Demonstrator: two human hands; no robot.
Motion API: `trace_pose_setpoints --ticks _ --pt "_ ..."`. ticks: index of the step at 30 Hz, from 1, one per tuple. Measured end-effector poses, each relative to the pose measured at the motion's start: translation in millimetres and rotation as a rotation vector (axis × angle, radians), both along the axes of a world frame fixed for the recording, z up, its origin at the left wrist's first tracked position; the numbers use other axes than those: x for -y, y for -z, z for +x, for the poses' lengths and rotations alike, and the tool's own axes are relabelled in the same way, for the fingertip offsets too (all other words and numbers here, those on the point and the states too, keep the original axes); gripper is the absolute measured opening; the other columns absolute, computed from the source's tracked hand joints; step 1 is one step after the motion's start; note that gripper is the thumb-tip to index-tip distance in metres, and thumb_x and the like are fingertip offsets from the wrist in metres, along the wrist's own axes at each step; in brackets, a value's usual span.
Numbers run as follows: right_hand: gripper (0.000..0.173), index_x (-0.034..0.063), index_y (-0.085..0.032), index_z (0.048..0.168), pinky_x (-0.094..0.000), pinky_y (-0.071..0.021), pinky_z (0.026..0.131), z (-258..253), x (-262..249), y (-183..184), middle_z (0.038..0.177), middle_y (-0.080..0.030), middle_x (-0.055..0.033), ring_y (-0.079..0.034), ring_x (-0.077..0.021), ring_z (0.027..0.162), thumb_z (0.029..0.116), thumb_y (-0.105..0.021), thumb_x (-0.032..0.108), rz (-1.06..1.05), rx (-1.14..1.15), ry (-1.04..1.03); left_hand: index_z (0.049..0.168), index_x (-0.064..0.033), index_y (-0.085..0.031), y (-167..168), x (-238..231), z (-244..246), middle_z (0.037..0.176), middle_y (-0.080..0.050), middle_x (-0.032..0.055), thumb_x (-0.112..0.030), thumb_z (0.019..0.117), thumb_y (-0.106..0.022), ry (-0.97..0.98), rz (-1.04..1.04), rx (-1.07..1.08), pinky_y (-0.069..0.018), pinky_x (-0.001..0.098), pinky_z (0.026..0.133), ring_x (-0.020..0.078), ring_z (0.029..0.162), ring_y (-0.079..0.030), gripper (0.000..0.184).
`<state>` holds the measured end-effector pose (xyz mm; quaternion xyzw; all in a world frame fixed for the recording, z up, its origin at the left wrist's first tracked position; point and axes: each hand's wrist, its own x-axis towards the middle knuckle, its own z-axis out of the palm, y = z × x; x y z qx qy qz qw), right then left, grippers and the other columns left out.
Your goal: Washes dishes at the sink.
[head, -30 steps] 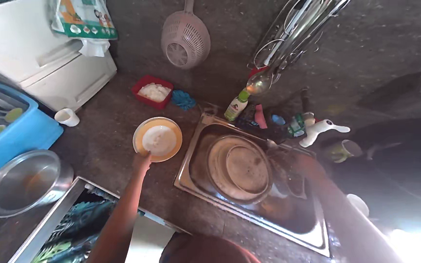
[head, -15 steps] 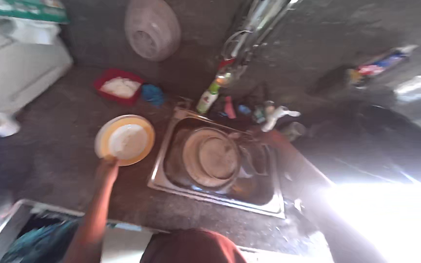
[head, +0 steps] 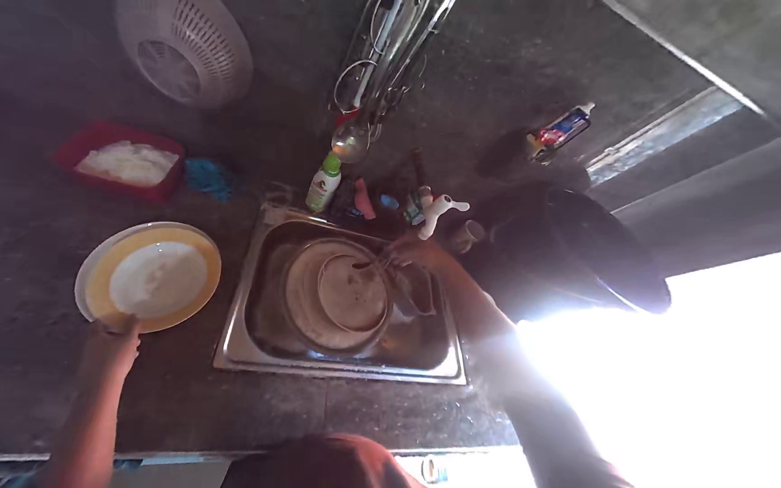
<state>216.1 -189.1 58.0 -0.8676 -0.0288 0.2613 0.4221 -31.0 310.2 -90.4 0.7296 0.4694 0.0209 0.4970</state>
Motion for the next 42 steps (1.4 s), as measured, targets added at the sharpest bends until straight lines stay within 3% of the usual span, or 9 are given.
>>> trace_pose_setpoints --ticks 3,8,14,19,24,29,33,39,42 --pt "0.027 -0.0059 -0.064 0.120 -0.0290 -0.0580 0.072 -7 1 -1 0.091 -0.071 -0.0111 -0.067 -0.0125 0.073 0.1033 -0.060 0.015 0.065 0.127 0.108 0.158 -0.0039 -0.029 -1 3 0 0.127 -0.060 0.0293 -0.037 0.1072 -0.052 -0.011 0.015 -0.001 -0.0543 0.0528 0.081 0.0345 0.090 -0.067 0.065" --pt "0.023 -0.0021 -0.065 0.108 -0.0254 -0.0509 0.062 -5 6 2 0.074 -0.062 -0.0025 -0.056 -0.0071 0.061 0.1010 -0.066 0.019 0.028 0.237 0.191 0.159 -0.0037 -0.026 -3 2 1 0.127 -0.059 0.0295 -0.035 0.1078 -0.052 -0.005 0.016 -0.010 -0.0544 0.0506 0.080 0.0332 0.088 -0.067 0.065" --pt "0.032 -0.0041 -0.064 0.113 -0.0360 -0.0539 0.072 -7 8 -7 0.085 -0.066 -0.0111 -0.061 -0.0157 0.069 0.1016 -0.066 0.026 -0.151 0.276 0.144 0.158 -0.0023 -0.026 -6 2 1 0.127 -0.060 0.0305 -0.036 0.1088 -0.049 0.011 0.004 -0.025 -0.0543 0.0534 0.083 0.0363 0.094 -0.067 0.064" --pt "0.025 -0.0027 -0.066 0.104 -0.0283 -0.0490 0.064 -13 12 -14 0.078 -0.062 -0.0046 -0.054 -0.0086 0.063 0.1037 -0.061 0.022 -0.101 0.266 0.160 0.159 -0.0030 -0.023 -2 0 2 0.129 -0.059 0.0305 -0.037 0.1087 -0.049 0.016 0.009 -0.047 -0.0540 0.0531 0.084 0.0367 0.096 -0.067 0.066" --pt "0.029 -0.0036 -0.067 0.102 -0.0298 -0.0507 0.067 -13 16 -16 0.080 -0.063 -0.0063 -0.056 -0.0099 0.066 0.1045 -0.060 0.024 -0.113 0.251 0.177 0.159 -0.0034 -0.023 -4 1 3 0.129 -0.059 0.0302 -0.037 0.1086 -0.049 0.026 0.019 -0.055 -0.0542 0.0525 0.083 0.0363 0.095 -0.067 0.066" --pt "0.029 -0.0015 -0.068 0.098 -0.0276 -0.0486 0.062 -12 15 -17 0.076 -0.063 -0.0041 -0.054 -0.0082 0.061 0.1043 -0.061 0.025 -0.117 0.256 0.165 0.160 -0.0048 -0.022 -2 -1 2 0.127 -0.060 0.0296 -0.038 0.1086 -0.049 0.023 0.019 -0.055 -0.0543 0.0523 0.082 0.0356 0.094 -0.068 0.067" --pt "0.032 -0.0010 -0.069 0.097 -0.0347 -0.0489 0.065 -9 14 -15 0.077 -0.063 -0.0064 -0.055 -0.0131 0.063 0.1040 -0.061 0.029 -0.182 0.264 0.155 0.160 -0.0038 -0.020 1 -1 2 0.129 -0.058 0.0308 -0.038 0.1089 -0.047 0.035 0.030 -0.044 -0.0542 0.0530 0.083 0.0366 0.095 -0.067 0.068" --pt "0.028 -0.0003 -0.069 0.102 -0.0324 -0.0509 0.069 -8 12 -19 0.081 -0.064 -0.0060 -0.057 -0.0114 0.067 0.1043 -0.061 0.027 -0.167 0.260 0.162 0.161 -0.0039 -0.019 2 -2 2 0.128 -0.060 0.0303 -0.041 0.1091 -0.046 0.044 0.043 -0.078 -0.0543 0.0530 0.084 0.0366 0.095 -0.067 0.069" --pt "0.028 -0.0034 -0.068 0.105 -0.0384 -0.0527 0.076 -12 14 -21 0.086 -0.066 -0.0113 -0.061 -0.0172 0.074 0.1054 -0.059 0.024 -0.199 0.287 0.140 0.160 -0.0029 -0.020 -1 -1 2 0.129 -0.059 0.0311 -0.040 0.1090 -0.047 0.044 0.047 -0.072 -0.0534 0.0545 0.086 0.0382 0.098 -0.067 0.069"
